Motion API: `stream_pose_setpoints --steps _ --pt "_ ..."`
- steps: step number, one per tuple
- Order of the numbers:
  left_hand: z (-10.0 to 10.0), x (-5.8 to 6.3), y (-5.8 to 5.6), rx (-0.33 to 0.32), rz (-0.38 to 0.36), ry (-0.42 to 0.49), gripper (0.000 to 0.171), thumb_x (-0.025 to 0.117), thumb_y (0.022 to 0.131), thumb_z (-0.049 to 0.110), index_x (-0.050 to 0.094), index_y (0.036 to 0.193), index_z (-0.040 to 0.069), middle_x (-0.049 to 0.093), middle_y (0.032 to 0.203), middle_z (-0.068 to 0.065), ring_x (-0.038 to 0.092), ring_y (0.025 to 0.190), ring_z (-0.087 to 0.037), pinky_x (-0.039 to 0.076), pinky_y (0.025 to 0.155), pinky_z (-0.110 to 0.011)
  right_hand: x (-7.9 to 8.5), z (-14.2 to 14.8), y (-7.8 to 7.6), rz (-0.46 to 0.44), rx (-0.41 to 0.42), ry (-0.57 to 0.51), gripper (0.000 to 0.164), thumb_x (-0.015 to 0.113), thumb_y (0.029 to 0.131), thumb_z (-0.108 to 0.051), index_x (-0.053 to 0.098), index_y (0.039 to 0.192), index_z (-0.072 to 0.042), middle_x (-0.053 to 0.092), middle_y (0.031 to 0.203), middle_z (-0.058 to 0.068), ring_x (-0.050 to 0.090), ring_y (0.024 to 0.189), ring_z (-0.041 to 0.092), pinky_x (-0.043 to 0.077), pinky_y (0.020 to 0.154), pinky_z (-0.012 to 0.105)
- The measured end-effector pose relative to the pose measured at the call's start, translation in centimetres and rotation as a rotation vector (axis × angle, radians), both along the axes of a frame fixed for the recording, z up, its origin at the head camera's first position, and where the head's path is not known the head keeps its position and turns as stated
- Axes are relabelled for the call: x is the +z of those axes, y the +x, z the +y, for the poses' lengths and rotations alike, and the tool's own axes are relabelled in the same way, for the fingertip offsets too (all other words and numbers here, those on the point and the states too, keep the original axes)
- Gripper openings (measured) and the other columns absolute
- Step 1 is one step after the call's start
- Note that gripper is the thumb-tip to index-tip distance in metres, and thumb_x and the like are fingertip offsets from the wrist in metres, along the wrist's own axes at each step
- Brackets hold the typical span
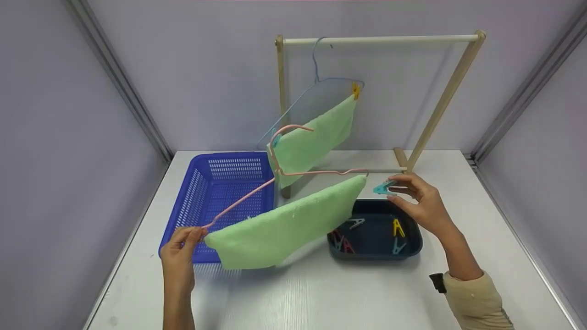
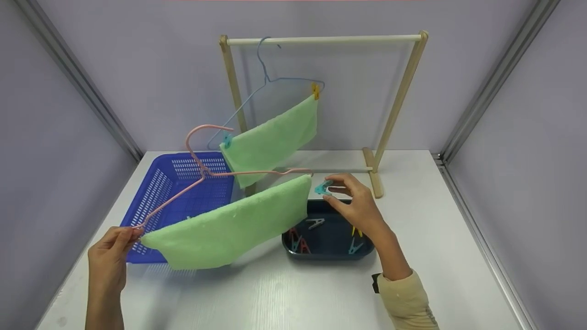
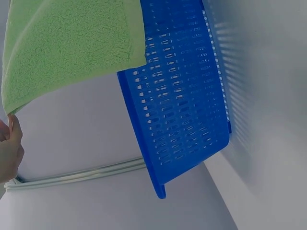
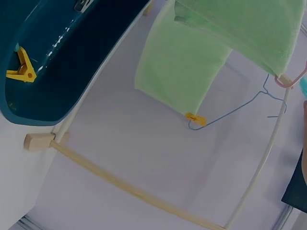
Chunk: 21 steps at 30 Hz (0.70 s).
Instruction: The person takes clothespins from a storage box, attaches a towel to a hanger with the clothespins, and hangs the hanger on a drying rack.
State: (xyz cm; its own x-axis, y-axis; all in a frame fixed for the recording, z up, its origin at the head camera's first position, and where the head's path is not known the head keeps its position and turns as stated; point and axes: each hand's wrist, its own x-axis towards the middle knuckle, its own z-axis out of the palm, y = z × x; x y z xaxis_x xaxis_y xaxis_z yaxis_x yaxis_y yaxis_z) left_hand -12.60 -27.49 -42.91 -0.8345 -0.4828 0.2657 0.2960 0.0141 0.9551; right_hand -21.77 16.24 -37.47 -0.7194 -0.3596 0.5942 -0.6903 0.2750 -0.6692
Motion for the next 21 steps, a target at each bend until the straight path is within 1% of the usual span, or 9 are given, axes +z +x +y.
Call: stream_pose_setpoints --steps 6,11,13,14,18,20,21 --pt "0.0 0.0 0.0 0.016 -0.011 -0.008 0.017 0.058 0.089 0.0 0.062 0.082 -0.016 0.058 0.075 -0.005 0.052 0.078 -0.016 0.045 0.071 -0.022 0.1 -0.5 -0.5 0.028 0.024 0.009 0.039 0.062 0.073 0.023 0.05 0.11 0.016 0.054 0.105 0.027 0.059 0.097 0.026 0.046 0.083 0.024" --pt "0.1 0.0 0.0 0.008 -0.014 -0.007 0.017 0.057 0.089 -0.001 0.062 0.082 -0.016 0.058 0.076 -0.005 0.053 0.078 -0.015 0.046 0.071 -0.021 0.2 -0.9 -0.8 0.068 0.024 0.035 0.039 0.064 0.072 0.023 0.052 0.108 0.016 0.054 0.103 0.027 0.059 0.095 0.028 0.046 0.083 0.022" --pt "0.1 0.0 0.0 0.01 -0.026 -0.017 0.017 0.057 0.089 -0.001 0.061 0.082 -0.016 0.057 0.076 -0.005 0.053 0.079 -0.015 0.045 0.072 -0.021 0.3 -1.0 -0.9 0.097 0.013 0.055 0.039 0.065 0.071 0.022 0.053 0.107 0.015 0.055 0.102 0.025 0.059 0.095 0.027 0.047 0.081 0.023" --pt "0.1 0.0 0.0 0.013 -0.032 -0.021 0.017 0.057 0.089 -0.001 0.061 0.082 -0.016 0.057 0.076 -0.005 0.053 0.079 -0.016 0.045 0.072 -0.021 -0.1 -0.8 -1.3 0.111 0.008 0.059 0.041 0.066 0.07 0.022 0.054 0.108 0.014 0.055 0.102 0.024 0.059 0.095 0.027 0.047 0.081 0.024" --pt "0.1 0.0 0.0 0.015 -0.044 -0.035 0.018 0.056 0.09 0.0 0.061 0.083 -0.016 0.057 0.076 -0.005 0.052 0.079 -0.016 0.045 0.073 -0.022 -0.1 -1.0 -1.6 0.169 0.0 0.077 0.043 0.068 0.067 0.023 0.055 0.107 0.013 0.056 0.101 0.023 0.059 0.091 0.031 0.049 0.078 0.028" --pt "0.1 0.0 0.0 0.013 -0.04 -0.036 0.018 0.056 0.09 0.0 0.061 0.083 -0.016 0.058 0.076 -0.006 0.053 0.079 -0.017 0.045 0.072 -0.022 -0.2 -1.0 -1.7 0.189 0.002 0.083 0.043 0.068 0.066 0.024 0.055 0.106 0.013 0.056 0.101 0.023 0.059 0.089 0.034 0.049 0.079 0.026" --pt "0.2 0.1 0.0 0.012 -0.041 -0.04 0.018 0.056 0.09 0.001 0.062 0.083 -0.016 0.058 0.076 -0.006 0.053 0.079 -0.017 0.045 0.073 -0.022 0.1 -1.2 -1.6 0.199 0.0 0.091 0.043 0.067 0.066 0.025 0.055 0.105 0.014 0.056 0.1 0.023 0.058 0.088 0.036 0.049 0.079 0.025"
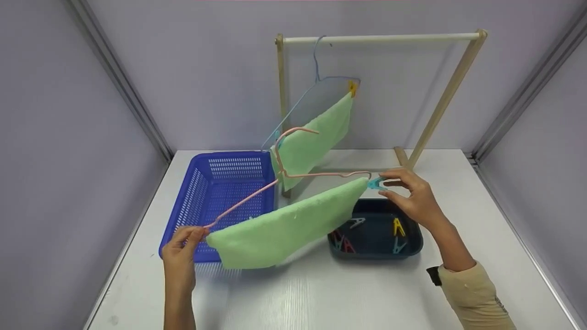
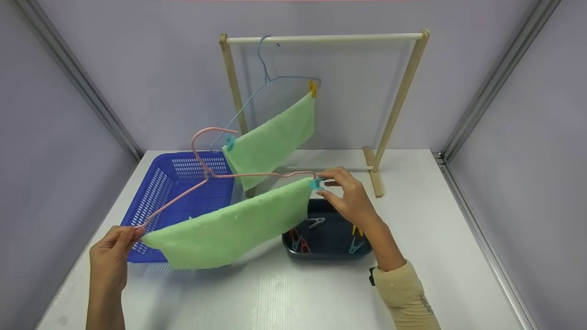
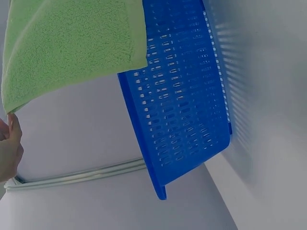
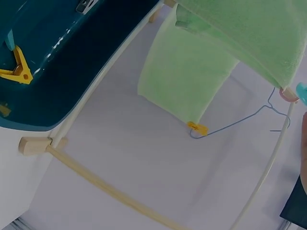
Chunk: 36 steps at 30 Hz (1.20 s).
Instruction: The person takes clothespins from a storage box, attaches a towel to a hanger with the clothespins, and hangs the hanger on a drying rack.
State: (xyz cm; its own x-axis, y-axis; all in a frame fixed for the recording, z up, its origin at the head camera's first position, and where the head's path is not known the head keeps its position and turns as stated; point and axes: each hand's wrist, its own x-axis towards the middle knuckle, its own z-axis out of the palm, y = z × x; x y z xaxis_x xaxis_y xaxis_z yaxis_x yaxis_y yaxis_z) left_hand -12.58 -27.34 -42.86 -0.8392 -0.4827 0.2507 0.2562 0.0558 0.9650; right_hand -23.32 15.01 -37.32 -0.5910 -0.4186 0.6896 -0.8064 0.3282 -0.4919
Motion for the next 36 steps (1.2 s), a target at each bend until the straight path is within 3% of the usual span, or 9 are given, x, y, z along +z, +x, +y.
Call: stream_pose_setpoints --steps 12,25,36 --pt "0.0 0.0 0.0 -0.021 -0.001 0.011 0.017 0.057 0.089 0.0 0.063 0.081 -0.013 0.058 0.076 -0.006 0.053 0.08 -0.018 0.045 0.074 -0.025 -2.9 1.2 -2.2 0.104 -0.074 0.012 0.044 0.071 0.064 0.02 0.061 0.104 0.006 0.059 0.097 0.015 0.06 0.086 0.024 0.047 0.078 0.019" --pt "0.0 0.2 0.1 -0.07 0.016 0.008 0.016 0.056 0.09 -0.001 0.062 0.081 -0.013 0.058 0.076 -0.005 0.053 0.079 -0.016 0.044 0.074 -0.025 -2.6 1.1 -2.3 0.256 -0.122 0.092 0.033 0.075 0.063 0.014 0.067 0.091 0.0 0.063 0.081 0.007 0.06 0.071 0.018 0.044 0.066 0.013" --pt "-0.3 0.0 0.4 -0.147 0.056 -0.018 0.015 0.055 0.089 -0.005 0.062 0.078 -0.012 0.058 0.077 -0.005 0.053 0.079 -0.016 0.044 0.075 -0.025 -2.7 1.1 -2.4 0.283 -0.11 0.115 0.029 0.076 0.062 0.014 0.069 0.084 -0.003 0.062 0.074 0.004 0.056 0.062 0.014 0.04 0.055 0.017"
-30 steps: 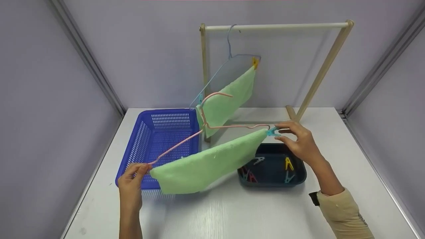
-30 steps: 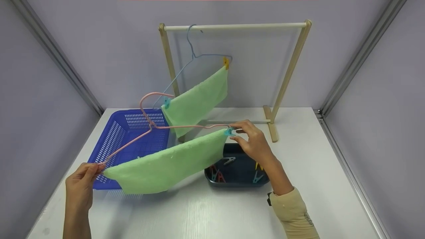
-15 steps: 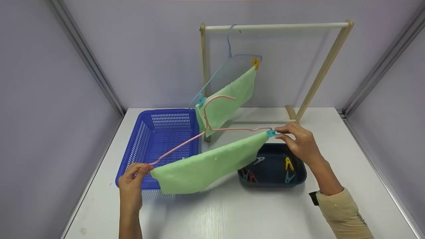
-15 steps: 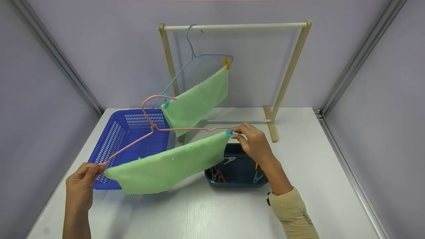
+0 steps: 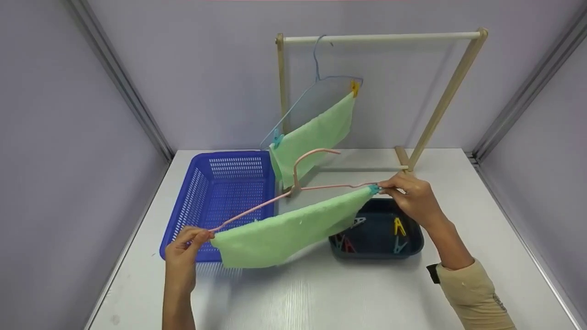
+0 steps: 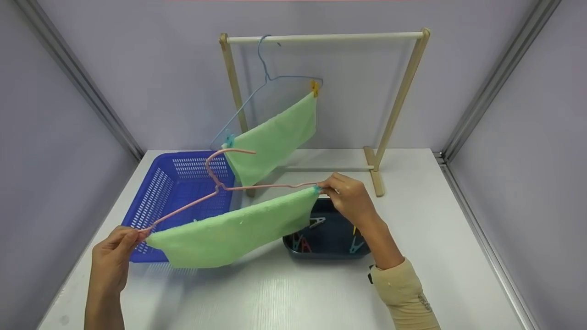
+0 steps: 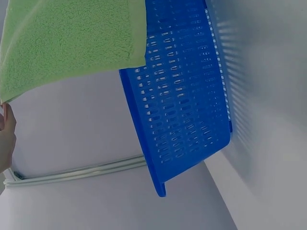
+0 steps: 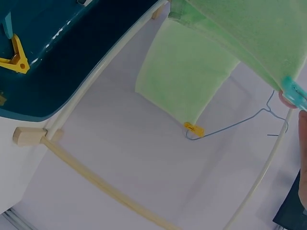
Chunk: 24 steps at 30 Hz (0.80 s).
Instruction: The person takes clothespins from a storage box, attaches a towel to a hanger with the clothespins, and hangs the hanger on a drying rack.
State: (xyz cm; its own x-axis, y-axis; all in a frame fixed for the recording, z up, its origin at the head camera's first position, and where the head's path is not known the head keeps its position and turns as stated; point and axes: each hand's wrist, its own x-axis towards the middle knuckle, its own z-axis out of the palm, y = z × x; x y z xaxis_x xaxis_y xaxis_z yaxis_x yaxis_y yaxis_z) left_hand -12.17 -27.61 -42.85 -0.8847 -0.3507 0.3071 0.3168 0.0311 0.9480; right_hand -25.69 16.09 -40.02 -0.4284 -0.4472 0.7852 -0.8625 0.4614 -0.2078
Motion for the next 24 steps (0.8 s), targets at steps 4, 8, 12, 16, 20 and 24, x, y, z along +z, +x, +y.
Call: stream_pose_setpoints --steps 4,8,12,16,20,24 --pt "-0.16 -0.14 0.0 -0.023 0.027 0.026 0.015 0.054 0.089 -0.006 0.062 0.078 -0.012 0.058 0.077 -0.005 0.053 0.079 -0.016 0.044 0.075 -0.025 -0.1 -0.04 0.04 -0.02 0.017 0.005 0.032 0.075 0.06 0.016 0.069 0.086 -0.002 0.062 0.076 0.005 0.055 0.061 0.015 0.039 0.054 0.017" --pt "-0.25 -0.25 0.01 -0.028 0.03 0.039 0.016 0.054 0.089 -0.007 0.063 0.078 -0.012 0.057 0.076 -0.005 0.053 0.079 -0.016 0.044 0.075 -0.026 -0.02 -0.03 0.18 -0.042 0.021 0.031 0.036 0.074 0.061 0.018 0.069 0.091 -0.003 0.062 0.079 0.005 0.055 0.064 0.014 0.04 0.056 0.018" --pt "-0.29 -0.36 -0.09 -0.01 0.007 0.03 0.016 0.054 0.089 -0.006 0.062 0.077 -0.012 0.058 0.076 -0.005 0.053 0.079 -0.017 0.043 0.076 -0.027 -0.15 0.15 0.27 -0.063 -0.001 0.073 0.036 0.075 0.065 0.014 0.068 0.095 -0.004 0.06 0.083 0.004 0.056 0.07 0.016 0.041 0.061 0.018" --pt "-0.26 -0.39 -0.23 0.022 -0.029 0.012 0.016 0.056 0.089 -0.004 0.063 0.077 -0.012 0.058 0.076 -0.006 0.053 0.08 -0.018 0.043 0.076 -0.029 -0.41 0.28 0.25 -0.114 -0.005 0.089 0.036 0.075 0.068 0.01 0.066 0.1 -0.005 0.06 0.09 0.004 0.057 0.08 0.019 0.043 0.07 0.018" --pt "-0.19 -0.38 -0.22 0.039 -0.048 0.001 0.016 0.055 0.089 -0.003 0.063 0.079 -0.012 0.058 0.077 -0.007 0.053 0.08 -0.018 0.044 0.076 -0.028 -0.68 0.27 0.16 -0.144 0.011 0.07 0.04 0.074 0.068 0.01 0.065 0.104 -0.005 0.06 0.098 0.004 0.057 0.089 0.02 0.042 0.078 0.017" --pt "-0.15 -0.39 -0.09 0.036 -0.038 0.002 0.016 0.055 0.09 -0.003 0.062 0.08 -0.013 0.058 0.078 -0.006 0.054 0.08 -0.017 0.045 0.075 -0.025 -0.82 0.25 0.1 -0.153 0.021 0.058 0.044 0.074 0.067 0.012 0.064 0.106 -0.006 0.06 0.103 0.004 0.056 0.093 0.02 0.041 0.081 0.017"
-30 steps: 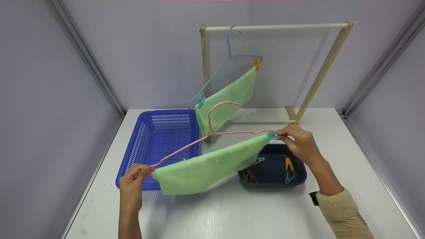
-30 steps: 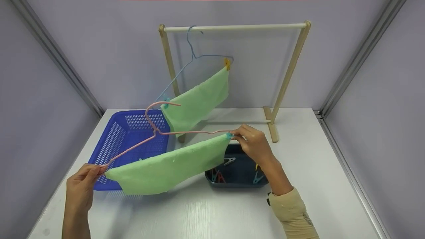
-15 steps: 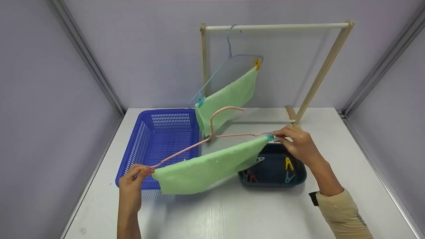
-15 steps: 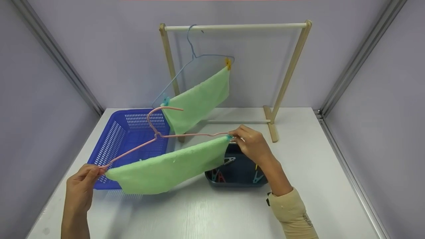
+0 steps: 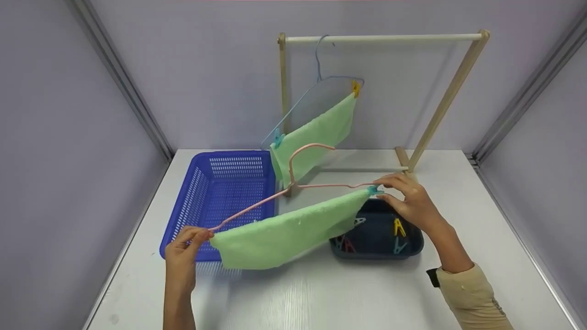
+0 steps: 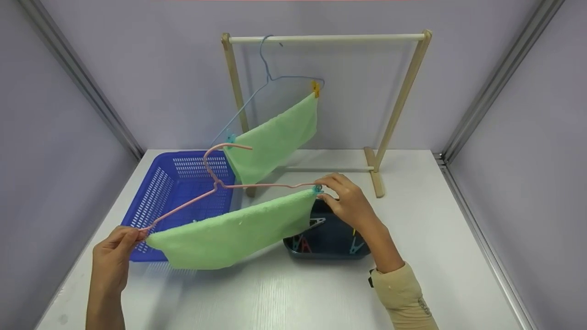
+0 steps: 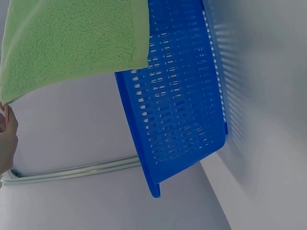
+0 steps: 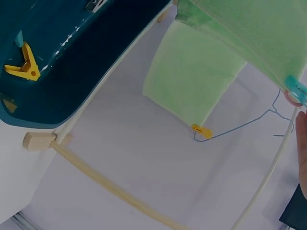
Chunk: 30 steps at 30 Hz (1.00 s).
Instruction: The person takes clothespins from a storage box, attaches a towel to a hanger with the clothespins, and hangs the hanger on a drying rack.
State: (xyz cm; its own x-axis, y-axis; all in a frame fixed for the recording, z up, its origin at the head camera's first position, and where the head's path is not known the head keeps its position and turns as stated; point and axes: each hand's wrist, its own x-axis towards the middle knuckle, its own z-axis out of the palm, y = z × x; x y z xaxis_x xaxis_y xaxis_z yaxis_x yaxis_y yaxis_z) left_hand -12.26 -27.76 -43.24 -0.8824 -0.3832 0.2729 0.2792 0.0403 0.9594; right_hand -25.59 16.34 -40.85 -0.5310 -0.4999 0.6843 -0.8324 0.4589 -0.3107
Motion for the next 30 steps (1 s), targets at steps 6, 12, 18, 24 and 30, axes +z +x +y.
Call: stream_pose_setpoints --steps 6,12,18,24,30 --pt "0.02 -0.12 -0.07 0.008 0.017 0.029 0.016 0.055 0.089 -0.003 0.062 0.08 -0.014 0.058 0.077 -0.006 0.054 0.079 -0.017 0.046 0.074 -0.025 -0.05 -0.03 -0.02 -0.025 0.023 -0.012 0.047 0.074 0.067 0.012 0.062 0.11 -0.002 0.06 0.105 0.006 0.056 0.093 0.021 0.045 0.079 0.023" --pt "0.04 -0.25 -0.09 0.023 0.009 0.022 0.016 0.055 0.09 -0.003 0.062 0.082 -0.015 0.058 0.077 -0.005 0.054 0.079 -0.016 0.046 0.073 -0.023 0.02 0.0 0.1 -0.052 0.042 -0.017 0.047 0.073 0.07 0.011 0.059 0.114 0.0 0.059 0.108 0.007 0.056 0.097 0.019 0.046 0.08 0.025" --pt "0.1 -0.12 -0.16 0.036 -0.004 0.016 0.017 0.056 0.09 -0.001 0.062 0.081 -0.014 0.057 0.076 -0.005 0.054 0.078 -0.016 0.046 0.073 -0.023 0.05 0.04 0.05 -0.05 0.024 -0.016 0.047 0.073 0.07 0.012 0.06 0.113 -0.001 0.059 0.108 0.006 0.056 0.097 0.018 0.048 0.078 0.028" --pt "0.09 -0.09 -0.24 0.031 0.01 0.033 0.016 0.055 0.09 -0.003 0.061 0.081 -0.014 0.057 0.076 -0.004 0.054 0.078 -0.015 0.046 0.072 -0.023 0.13 0.36 0.0 -0.068 0.025 -0.027 0.049 0.072 0.07 0.014 0.058 0.114 -0.001 0.059 0.108 0.007 0.058 0.095 0.02 0.048 0.079 0.028" --pt "0.12 -0.1 -0.22 0.042 -0.005 0.035 0.016 0.055 0.09 -0.002 0.062 0.082 -0.014 0.058 0.076 -0.004 0.054 0.079 -0.015 0.046 0.073 -0.023 0.06 0.87 0.11 -0.099 -0.005 -0.03 0.046 0.07 0.073 0.012 0.058 0.115 -0.002 0.06 0.107 0.007 0.058 0.095 0.02 0.045 0.082 0.019"
